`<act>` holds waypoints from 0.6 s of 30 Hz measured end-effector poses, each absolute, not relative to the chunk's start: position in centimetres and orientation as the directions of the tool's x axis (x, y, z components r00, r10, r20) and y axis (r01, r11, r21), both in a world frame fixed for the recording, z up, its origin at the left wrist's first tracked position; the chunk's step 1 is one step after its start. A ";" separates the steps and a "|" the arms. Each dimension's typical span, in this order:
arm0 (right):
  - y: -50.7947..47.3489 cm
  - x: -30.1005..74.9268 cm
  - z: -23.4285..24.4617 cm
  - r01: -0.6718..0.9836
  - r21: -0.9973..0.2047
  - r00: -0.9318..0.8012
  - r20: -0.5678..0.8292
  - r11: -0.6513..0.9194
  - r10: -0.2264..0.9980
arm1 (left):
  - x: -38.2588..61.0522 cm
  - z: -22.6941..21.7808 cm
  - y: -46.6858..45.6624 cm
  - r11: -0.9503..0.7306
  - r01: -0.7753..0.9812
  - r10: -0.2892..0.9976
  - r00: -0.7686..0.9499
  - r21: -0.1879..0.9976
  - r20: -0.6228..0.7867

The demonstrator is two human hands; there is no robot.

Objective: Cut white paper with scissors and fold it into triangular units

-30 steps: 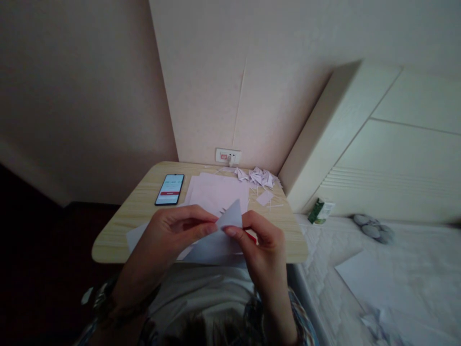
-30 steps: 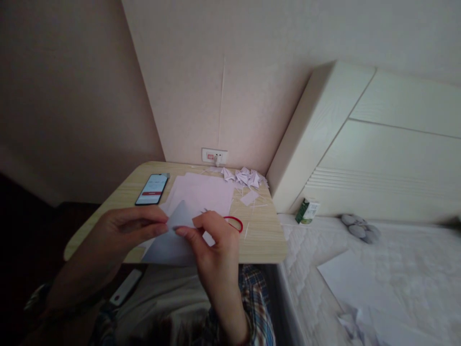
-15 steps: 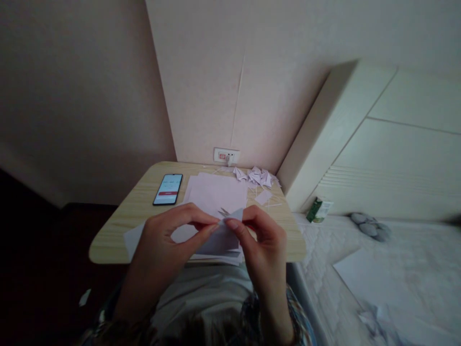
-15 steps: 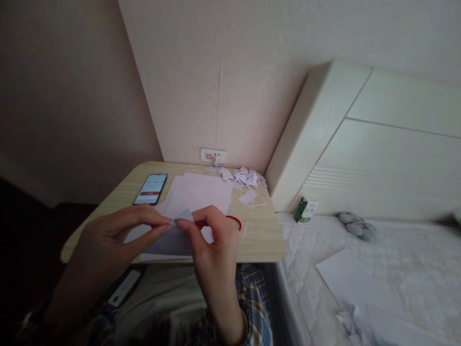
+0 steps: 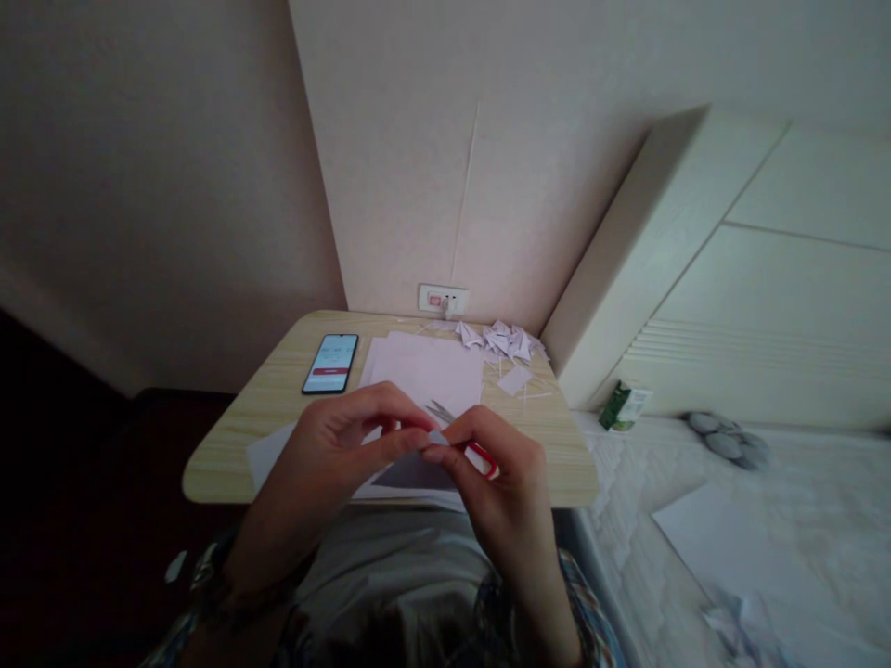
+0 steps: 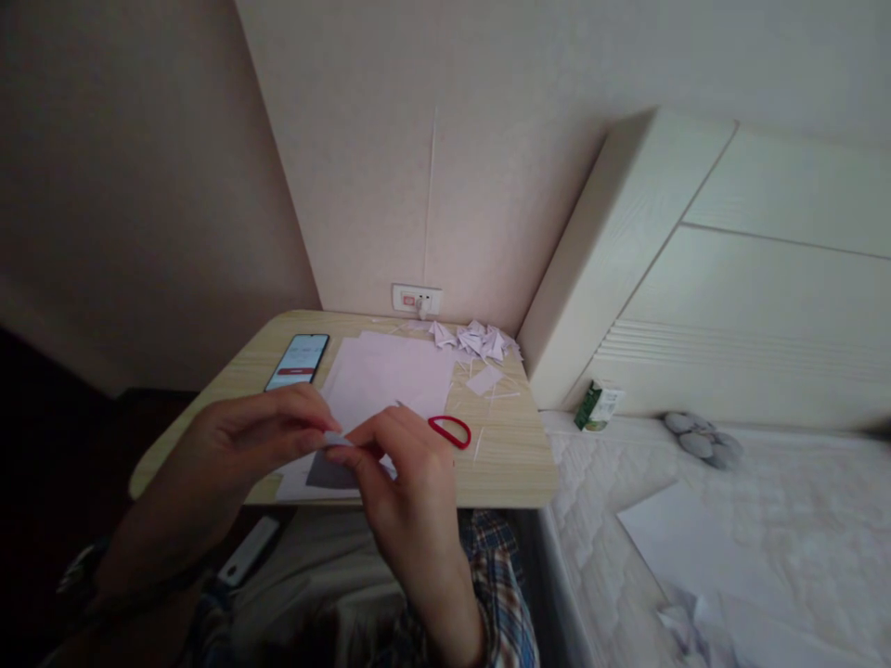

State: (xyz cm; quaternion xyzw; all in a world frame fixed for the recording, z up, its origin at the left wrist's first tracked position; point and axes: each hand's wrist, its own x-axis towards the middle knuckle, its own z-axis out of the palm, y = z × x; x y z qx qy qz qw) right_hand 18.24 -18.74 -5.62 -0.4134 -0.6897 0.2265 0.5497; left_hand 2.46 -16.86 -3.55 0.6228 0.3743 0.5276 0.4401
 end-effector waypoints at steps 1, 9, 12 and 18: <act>-18.8 18.3 -5.5 0.336 -0.762 -0.060 0.569 0.553 0.820 | 2.4 -3.6 -16.8 -0.315 -0.007 0.932 0.189 0.949 0.311; -19.2 18.7 -5.1 0.355 -0.736 -0.105 0.581 0.577 0.807 | 2.3 -3.6 -16.9 -0.321 0.013 0.931 0.186 0.947 0.313; -19.1 18.3 -5.2 0.345 -0.734 -0.112 0.586 0.585 0.802 | 2.1 -3.7 -17.1 -0.386 0.086 0.918 0.127 0.918 0.374; -19.4 18.5 -5.2 0.358 -0.717 -0.078 0.616 0.598 0.784 | 3.3 -4.0 -17.9 -0.573 0.192 0.811 -0.003 0.797 0.584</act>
